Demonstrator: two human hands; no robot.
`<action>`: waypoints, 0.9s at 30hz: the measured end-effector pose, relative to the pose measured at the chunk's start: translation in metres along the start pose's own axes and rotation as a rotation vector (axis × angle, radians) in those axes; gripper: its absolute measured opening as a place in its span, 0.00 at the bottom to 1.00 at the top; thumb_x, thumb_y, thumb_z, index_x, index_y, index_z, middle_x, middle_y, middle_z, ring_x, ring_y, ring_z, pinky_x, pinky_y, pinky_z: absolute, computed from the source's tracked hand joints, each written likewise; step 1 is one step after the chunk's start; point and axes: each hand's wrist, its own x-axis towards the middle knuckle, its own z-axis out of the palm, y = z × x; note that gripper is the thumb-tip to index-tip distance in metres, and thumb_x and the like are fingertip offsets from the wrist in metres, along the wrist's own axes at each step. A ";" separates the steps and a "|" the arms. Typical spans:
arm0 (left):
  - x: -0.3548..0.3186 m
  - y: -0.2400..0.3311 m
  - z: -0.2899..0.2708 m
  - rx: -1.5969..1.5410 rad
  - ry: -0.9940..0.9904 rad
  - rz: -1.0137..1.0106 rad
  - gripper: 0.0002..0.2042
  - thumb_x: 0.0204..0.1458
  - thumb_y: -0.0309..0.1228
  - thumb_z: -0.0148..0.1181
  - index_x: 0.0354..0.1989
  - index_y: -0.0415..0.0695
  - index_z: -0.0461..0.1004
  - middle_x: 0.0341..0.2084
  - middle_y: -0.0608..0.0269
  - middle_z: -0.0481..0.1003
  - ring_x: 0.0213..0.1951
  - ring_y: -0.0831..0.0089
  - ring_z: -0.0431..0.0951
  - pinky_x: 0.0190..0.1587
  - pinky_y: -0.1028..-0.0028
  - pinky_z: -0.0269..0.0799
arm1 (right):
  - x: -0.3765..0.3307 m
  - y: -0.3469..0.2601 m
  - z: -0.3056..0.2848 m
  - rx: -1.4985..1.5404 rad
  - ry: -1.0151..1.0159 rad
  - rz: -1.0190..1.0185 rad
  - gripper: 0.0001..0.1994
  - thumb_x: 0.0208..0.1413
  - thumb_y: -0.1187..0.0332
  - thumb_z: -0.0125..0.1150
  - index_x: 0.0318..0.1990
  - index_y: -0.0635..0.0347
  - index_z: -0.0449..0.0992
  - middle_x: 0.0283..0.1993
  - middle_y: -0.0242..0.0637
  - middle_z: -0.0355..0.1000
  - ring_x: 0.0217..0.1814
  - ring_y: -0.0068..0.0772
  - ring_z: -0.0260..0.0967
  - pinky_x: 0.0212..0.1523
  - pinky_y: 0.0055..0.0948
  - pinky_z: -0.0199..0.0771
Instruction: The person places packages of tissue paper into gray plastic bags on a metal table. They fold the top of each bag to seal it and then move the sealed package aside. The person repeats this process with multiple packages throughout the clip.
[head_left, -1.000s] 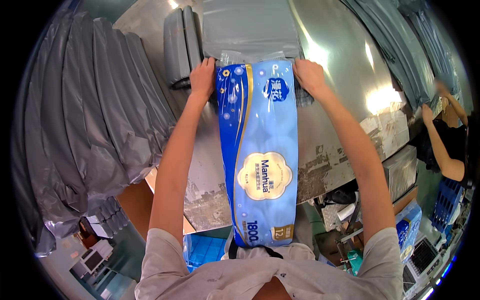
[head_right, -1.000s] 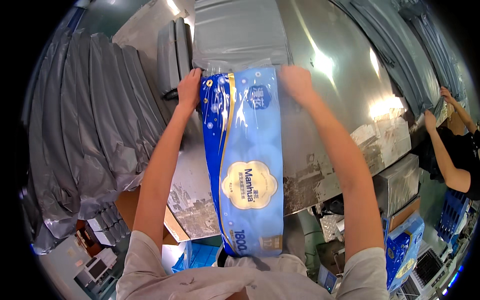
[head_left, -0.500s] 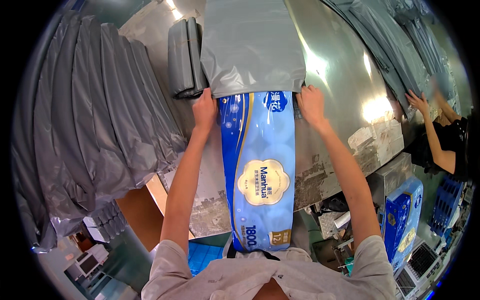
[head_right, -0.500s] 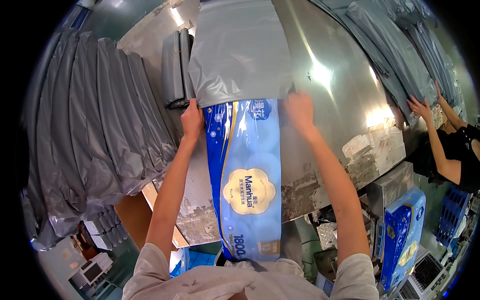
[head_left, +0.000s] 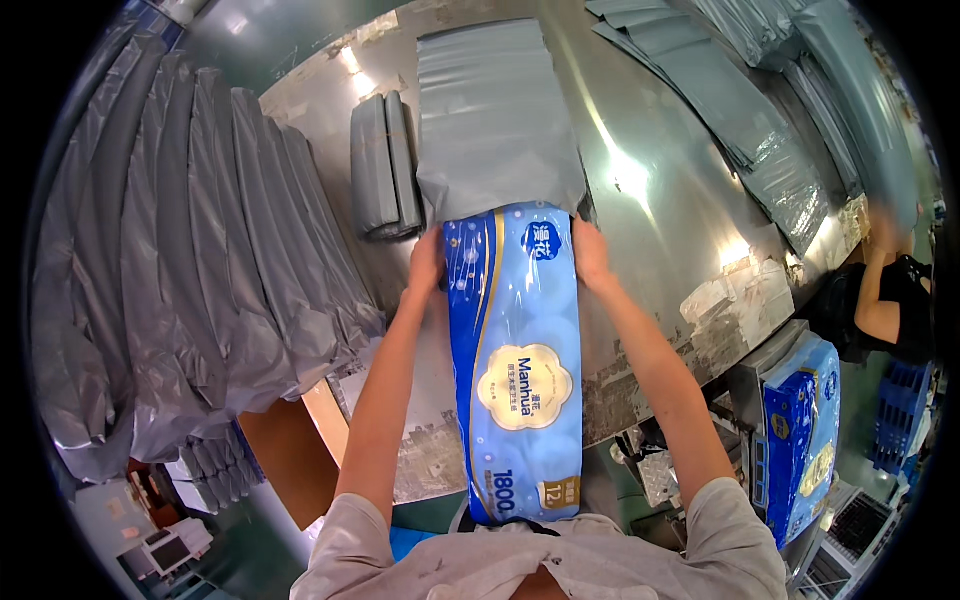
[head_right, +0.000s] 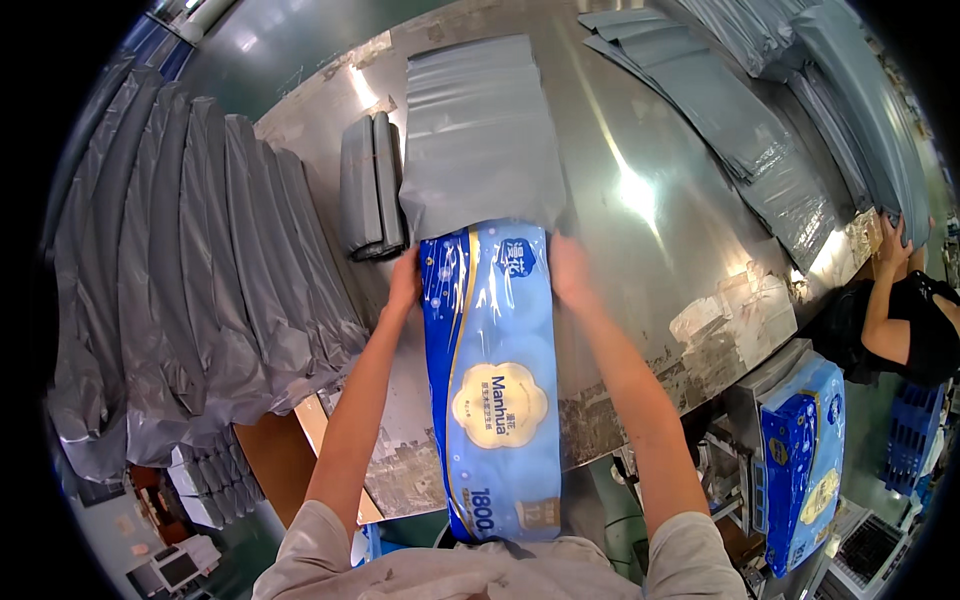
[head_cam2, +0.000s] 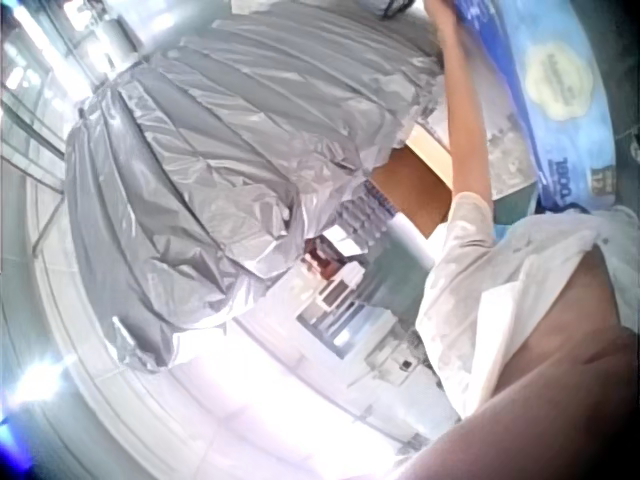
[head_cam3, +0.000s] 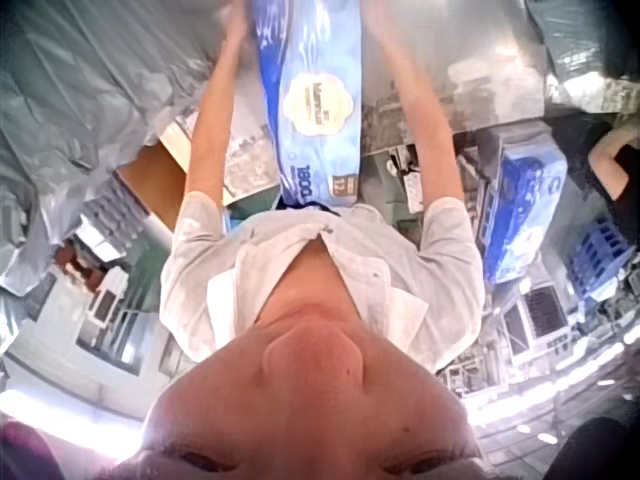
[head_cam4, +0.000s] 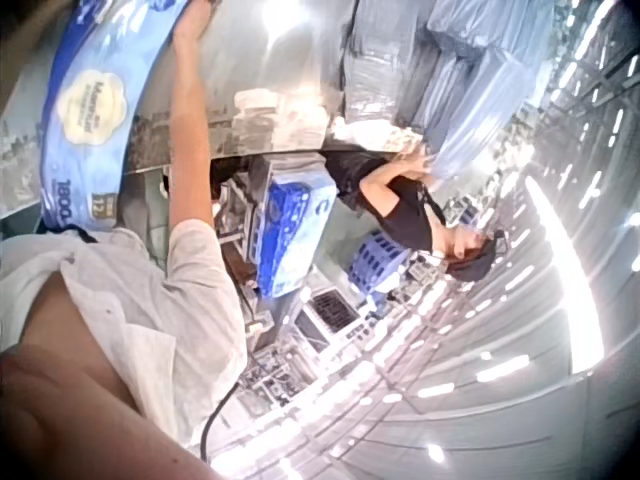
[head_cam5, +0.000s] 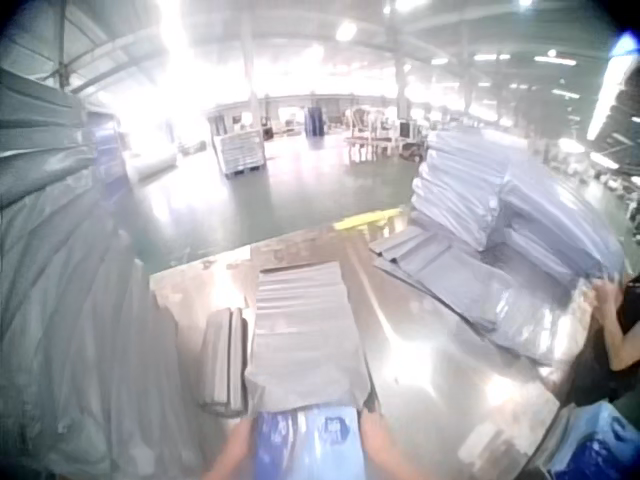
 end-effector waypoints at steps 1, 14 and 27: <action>0.003 0.004 0.002 0.036 -0.008 -0.031 0.18 0.53 0.24 0.52 0.54 0.38 0.70 0.49 0.41 0.74 0.52 0.47 0.73 0.56 0.59 0.68 | 0.001 0.001 -0.002 -0.018 -0.002 0.029 0.17 0.67 0.67 0.38 0.37 0.70 0.72 0.36 0.59 0.72 0.43 0.61 0.69 0.43 0.51 0.71; 0.037 0.004 -0.004 -0.464 -0.113 -0.271 0.25 0.56 0.25 0.56 0.64 0.39 0.63 0.54 0.62 0.74 0.47 0.75 0.76 0.43 0.71 0.74 | 0.008 0.031 0.021 0.048 0.031 -0.158 0.10 0.58 0.74 0.44 0.37 0.68 0.73 0.39 0.58 0.72 0.45 0.61 0.69 0.46 0.51 0.69; 0.010 0.079 -0.022 0.279 0.060 0.059 0.07 0.54 0.24 0.48 0.37 0.38 0.71 0.37 0.46 0.74 0.40 0.42 0.75 0.41 0.53 0.72 | -0.006 0.017 -0.001 -0.014 0.049 -0.204 0.10 0.57 0.74 0.45 0.42 0.68 0.71 0.41 0.54 0.72 0.47 0.58 0.69 0.46 0.48 0.70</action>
